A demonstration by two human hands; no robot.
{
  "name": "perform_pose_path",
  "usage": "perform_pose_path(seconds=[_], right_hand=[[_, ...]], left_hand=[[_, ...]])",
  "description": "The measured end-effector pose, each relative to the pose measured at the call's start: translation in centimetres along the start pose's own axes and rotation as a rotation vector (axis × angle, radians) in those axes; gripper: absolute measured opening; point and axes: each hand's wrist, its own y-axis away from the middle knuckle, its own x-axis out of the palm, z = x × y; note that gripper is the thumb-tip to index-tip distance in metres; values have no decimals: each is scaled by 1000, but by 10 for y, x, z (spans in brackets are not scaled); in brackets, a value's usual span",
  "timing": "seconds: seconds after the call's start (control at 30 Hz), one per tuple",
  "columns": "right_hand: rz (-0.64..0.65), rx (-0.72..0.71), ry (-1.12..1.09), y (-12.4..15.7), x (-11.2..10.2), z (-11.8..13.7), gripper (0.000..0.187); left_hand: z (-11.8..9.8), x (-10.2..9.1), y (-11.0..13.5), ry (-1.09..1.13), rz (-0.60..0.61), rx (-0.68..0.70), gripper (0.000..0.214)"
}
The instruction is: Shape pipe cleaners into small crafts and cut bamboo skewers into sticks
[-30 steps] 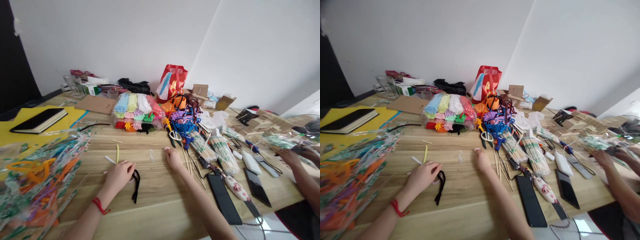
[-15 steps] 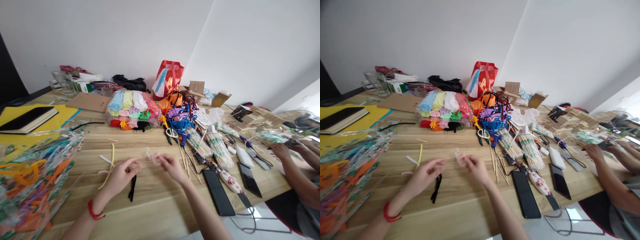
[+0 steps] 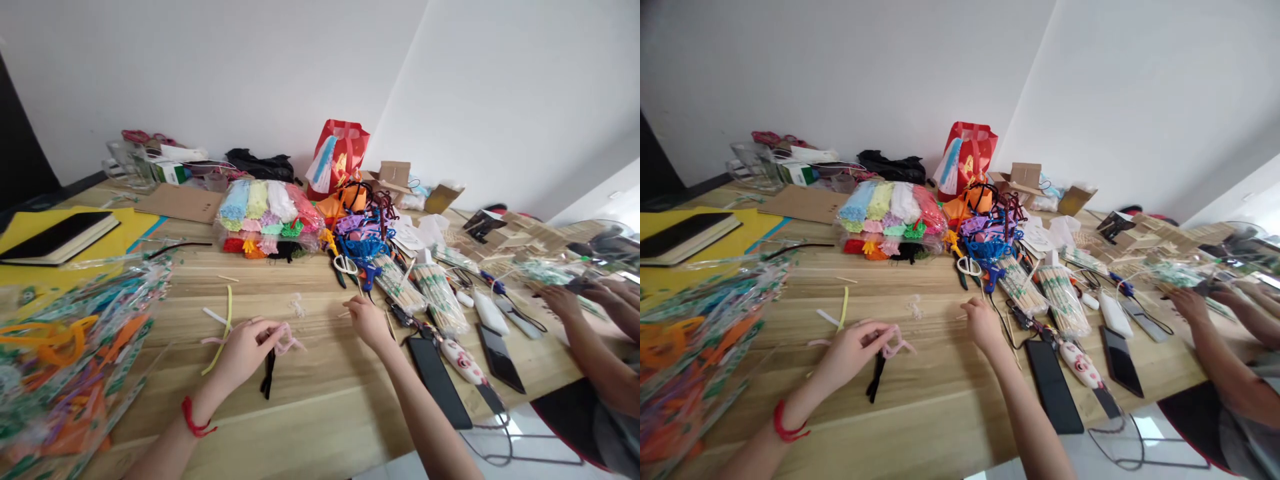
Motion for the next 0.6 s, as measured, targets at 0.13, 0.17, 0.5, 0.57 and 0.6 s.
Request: perform_pose_path(seconds=[0.13,0.17,0.5,0.57,0.6], right_hand=[[112,-33,377,-4,3,-24,27],[126,-54,409,-4,4,-25,26],[65,-56,170,-5,-13,-2,12],[53,-86,-188,4,-14,25,10],[59,-123,-358,9,-13,40,10]], left_hand=[[1,1,-1,47,-42,-56,28],[1,1,-1,74,-42,-83,29],[10,9,-4,561,-38,-301,38],[6,8,-4,609,-46,-338,39],[3,8,-4,608,-46,-346,38]])
